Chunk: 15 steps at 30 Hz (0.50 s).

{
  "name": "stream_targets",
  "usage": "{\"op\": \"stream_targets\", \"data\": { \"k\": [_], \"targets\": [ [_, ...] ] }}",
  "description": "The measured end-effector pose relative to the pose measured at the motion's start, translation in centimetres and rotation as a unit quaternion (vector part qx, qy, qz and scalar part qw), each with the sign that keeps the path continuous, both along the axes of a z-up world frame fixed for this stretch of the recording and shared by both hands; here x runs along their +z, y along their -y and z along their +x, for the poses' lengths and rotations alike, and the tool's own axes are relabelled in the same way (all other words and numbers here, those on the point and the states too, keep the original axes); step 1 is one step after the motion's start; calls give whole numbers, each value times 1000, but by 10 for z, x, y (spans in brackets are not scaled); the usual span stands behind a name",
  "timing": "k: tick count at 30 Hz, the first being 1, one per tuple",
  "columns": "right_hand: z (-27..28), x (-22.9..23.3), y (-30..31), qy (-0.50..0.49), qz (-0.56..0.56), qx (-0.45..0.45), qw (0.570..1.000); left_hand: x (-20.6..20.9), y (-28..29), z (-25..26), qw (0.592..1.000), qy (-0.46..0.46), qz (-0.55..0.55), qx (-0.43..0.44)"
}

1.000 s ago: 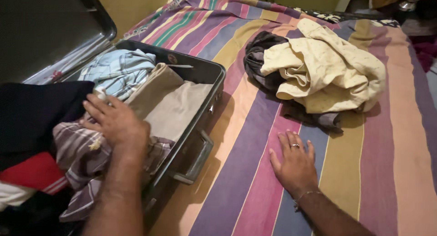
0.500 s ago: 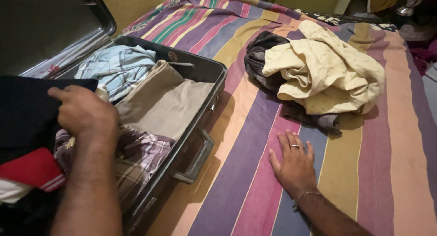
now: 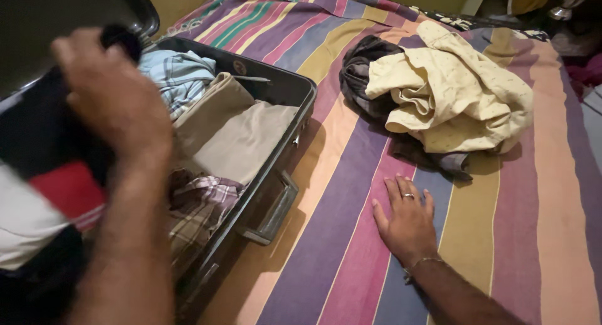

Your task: The person folds a plaid shirt, a light-colored patterned garment, and a black garment by hand on a bed before placing them inside an open suitcase.

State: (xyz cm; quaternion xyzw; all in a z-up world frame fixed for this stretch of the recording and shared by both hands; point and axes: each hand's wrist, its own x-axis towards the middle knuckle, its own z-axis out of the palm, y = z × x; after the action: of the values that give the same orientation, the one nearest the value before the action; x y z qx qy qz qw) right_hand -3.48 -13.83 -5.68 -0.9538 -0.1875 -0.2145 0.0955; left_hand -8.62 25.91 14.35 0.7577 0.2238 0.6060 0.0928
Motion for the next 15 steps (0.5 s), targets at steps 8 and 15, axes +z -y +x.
{"op": "stream_targets", "data": {
  "k": [8,15],
  "targets": [
    [2,0,0,1,10,8,1000,-8,143,44,975,-52,46,-210],
    [2,-3,1,4,-3,3,1000,-33,170,45,858,-417,-102,-283]
  ]
}}
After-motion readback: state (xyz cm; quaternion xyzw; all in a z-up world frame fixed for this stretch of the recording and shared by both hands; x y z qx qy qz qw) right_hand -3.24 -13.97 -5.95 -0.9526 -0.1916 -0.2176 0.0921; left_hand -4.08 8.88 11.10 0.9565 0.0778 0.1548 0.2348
